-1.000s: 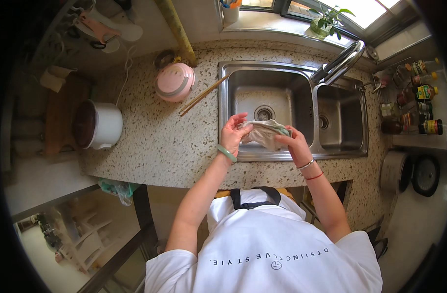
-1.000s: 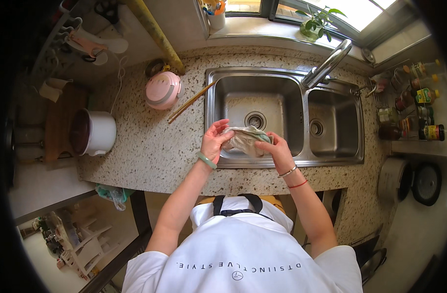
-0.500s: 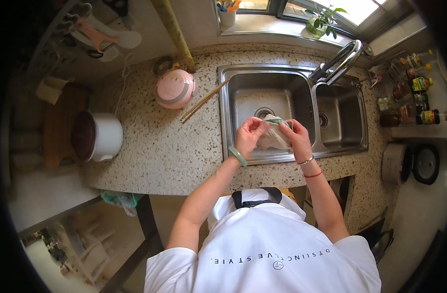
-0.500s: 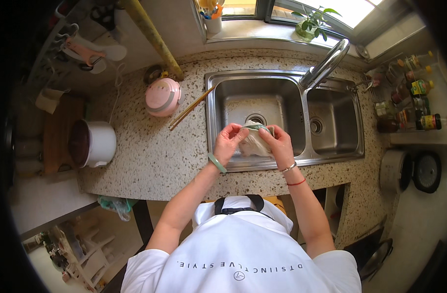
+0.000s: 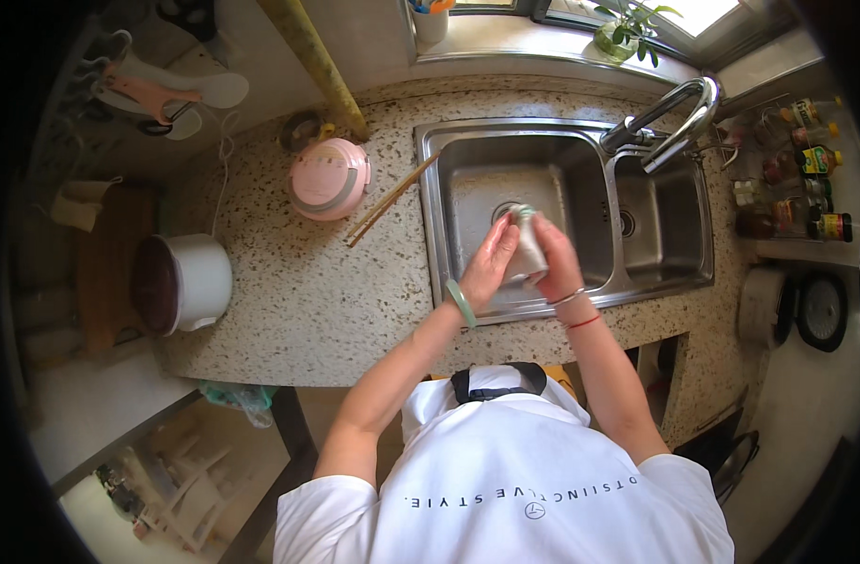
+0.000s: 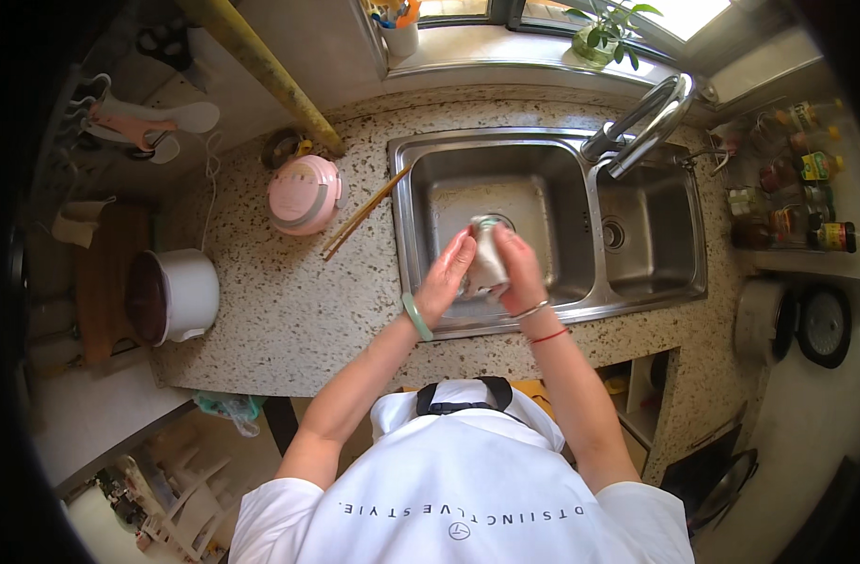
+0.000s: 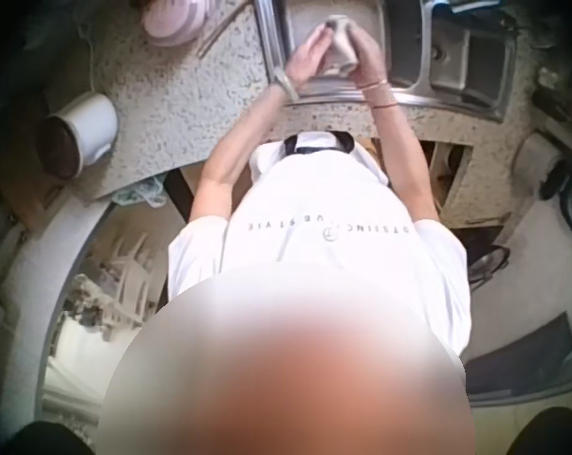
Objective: The person washes a pair of wooden chopsticks under running water in a kitchen sink. They then rinse a small white cloth and place it on the counter.
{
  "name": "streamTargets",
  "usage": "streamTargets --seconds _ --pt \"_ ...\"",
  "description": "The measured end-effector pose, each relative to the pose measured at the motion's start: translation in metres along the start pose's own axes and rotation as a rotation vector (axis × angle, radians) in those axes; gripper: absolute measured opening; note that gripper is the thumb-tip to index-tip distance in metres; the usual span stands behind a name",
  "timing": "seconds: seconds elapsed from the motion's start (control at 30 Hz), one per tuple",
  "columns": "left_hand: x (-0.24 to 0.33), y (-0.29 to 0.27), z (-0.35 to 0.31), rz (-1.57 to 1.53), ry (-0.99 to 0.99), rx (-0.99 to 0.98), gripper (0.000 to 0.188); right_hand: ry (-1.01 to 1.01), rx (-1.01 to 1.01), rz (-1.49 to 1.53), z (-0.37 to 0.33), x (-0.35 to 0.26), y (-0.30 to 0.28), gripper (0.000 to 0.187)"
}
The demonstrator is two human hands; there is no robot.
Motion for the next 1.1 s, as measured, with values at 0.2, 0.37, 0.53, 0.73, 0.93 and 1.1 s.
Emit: streamTargets --seconds 0.2,0.37,0.53,0.73,0.93,1.1 --pt "-0.003 -0.129 0.044 1.307 0.207 0.455 0.028 0.029 -0.074 -0.123 0.018 -0.019 -0.031 0.031" --pt "-0.015 -0.168 0.057 1.52 -0.181 0.467 0.027 0.083 -0.065 0.077 0.011 -0.011 -0.014 0.032" --pt "-0.025 -0.171 0.053 1.628 -0.099 0.416 0.017 0.083 -0.046 0.099 0.015 0.014 -0.041 0.026" --pt "-0.012 -0.119 0.023 0.696 -0.135 0.277 0.018 0.114 -0.063 -0.01 0.009 0.039 -0.004 0.024" --pt "-0.029 -0.125 0.0 0.355 -0.047 0.365 0.022 -0.43 -0.43 -1.184 0.004 0.122 0.036 0.037" --pt "-0.041 -0.14 -0.013 0.473 -0.166 0.384 0.025 -0.4 -0.4 -1.547 0.019 0.145 0.061 0.065"
Point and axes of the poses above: each hand's wrist, its own z-axis towards the middle knuckle, its own y-axis out of the palm, x = y × z, the point moved 3 cm from there along z, towards the middle knuckle, and after that the axes turned 5 degrees about -x, right-handed, at the moved point
